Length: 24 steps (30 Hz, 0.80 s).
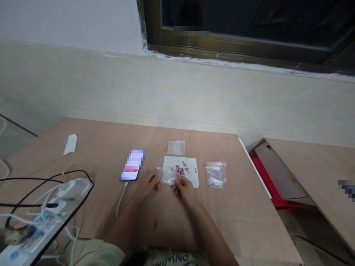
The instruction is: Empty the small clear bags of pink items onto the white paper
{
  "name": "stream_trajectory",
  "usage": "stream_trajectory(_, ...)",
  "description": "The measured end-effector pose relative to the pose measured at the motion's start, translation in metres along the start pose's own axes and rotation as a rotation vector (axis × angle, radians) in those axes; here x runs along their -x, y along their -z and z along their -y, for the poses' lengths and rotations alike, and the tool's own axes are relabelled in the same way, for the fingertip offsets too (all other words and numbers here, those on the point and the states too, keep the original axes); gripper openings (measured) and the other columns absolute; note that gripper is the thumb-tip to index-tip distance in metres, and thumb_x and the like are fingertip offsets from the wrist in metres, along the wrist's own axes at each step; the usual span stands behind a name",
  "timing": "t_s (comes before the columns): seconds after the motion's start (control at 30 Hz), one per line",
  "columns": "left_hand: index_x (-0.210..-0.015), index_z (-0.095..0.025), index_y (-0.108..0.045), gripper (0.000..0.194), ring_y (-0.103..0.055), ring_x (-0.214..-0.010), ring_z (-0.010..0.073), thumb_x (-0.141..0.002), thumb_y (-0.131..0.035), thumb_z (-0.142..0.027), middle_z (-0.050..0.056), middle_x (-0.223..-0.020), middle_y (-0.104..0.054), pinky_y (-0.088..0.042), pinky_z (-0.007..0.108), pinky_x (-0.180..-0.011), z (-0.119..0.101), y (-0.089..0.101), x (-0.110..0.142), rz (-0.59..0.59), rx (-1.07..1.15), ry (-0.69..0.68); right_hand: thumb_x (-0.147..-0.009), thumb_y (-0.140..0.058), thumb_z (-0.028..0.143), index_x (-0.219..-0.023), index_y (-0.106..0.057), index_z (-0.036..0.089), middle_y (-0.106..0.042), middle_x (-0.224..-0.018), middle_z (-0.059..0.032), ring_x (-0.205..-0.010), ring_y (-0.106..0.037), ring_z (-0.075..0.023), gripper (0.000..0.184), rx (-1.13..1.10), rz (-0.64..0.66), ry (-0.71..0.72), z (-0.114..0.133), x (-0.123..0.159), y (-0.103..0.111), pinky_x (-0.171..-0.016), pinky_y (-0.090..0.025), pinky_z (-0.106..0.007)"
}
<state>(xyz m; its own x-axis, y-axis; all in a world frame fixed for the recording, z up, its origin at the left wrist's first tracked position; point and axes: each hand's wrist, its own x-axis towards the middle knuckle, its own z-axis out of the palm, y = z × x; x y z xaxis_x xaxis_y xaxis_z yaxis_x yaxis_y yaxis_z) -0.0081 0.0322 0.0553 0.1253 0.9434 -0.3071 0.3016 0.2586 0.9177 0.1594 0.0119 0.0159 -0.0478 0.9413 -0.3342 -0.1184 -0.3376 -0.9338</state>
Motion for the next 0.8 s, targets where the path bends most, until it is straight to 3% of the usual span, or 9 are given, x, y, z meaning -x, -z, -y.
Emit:
stream_trajectory(0.33, -0.065, -0.018, -0.048, 0.033, -0.045, -0.043, 0.0102, -0.066, -0.052, -0.051, -0.007, -0.047, -0.047, -0.038, 0.023, -0.047, 0.016, 0.004, -0.011, 0.015, 0.069, 0.030, -0.057, -0.062, 0.056, -0.062, -0.046, 0.018, -0.056, -0.048, 0.0032, -0.029, -0.043, -0.0064, 0.042, -0.104, 0.020, -0.035, -0.003, -0.008, 0.007, -0.029, -0.029, -0.018)
stream_trajectory(0.57, -0.065, -0.018, -0.045, 0.036, -0.035, -0.037, 0.0072, -0.073, -0.044, -0.053, -0.009, -0.044, -0.038, -0.028, 0.019, -0.038, 0.006, 0.003, -0.015, 0.015, 0.038, 0.011, -0.055, -0.063, 0.057, -0.065, -0.047, 0.017, -0.057, -0.047, 0.0031, -0.027, -0.040, -0.0059, 0.044, -0.156, 0.024, -0.043, -0.011, -0.016, 0.007, -0.027, -0.029, -0.018)
stream_trajectory(0.8, -0.057, -0.018, -0.040, 0.044, -0.032, -0.037, 0.0069, -0.073, -0.041, -0.059, -0.008, -0.044, -0.036, -0.024, 0.020, -0.036, 0.004, 0.003, -0.017, 0.117, -0.051, 0.061, -0.054, -0.065, 0.056, -0.068, -0.049, 0.017, -0.058, -0.048, 0.0030, -0.028, -0.041, -0.0057, 0.045, -0.195, -0.007, -0.052, -0.010, -0.016, 0.008, -0.028, -0.030, -0.018)
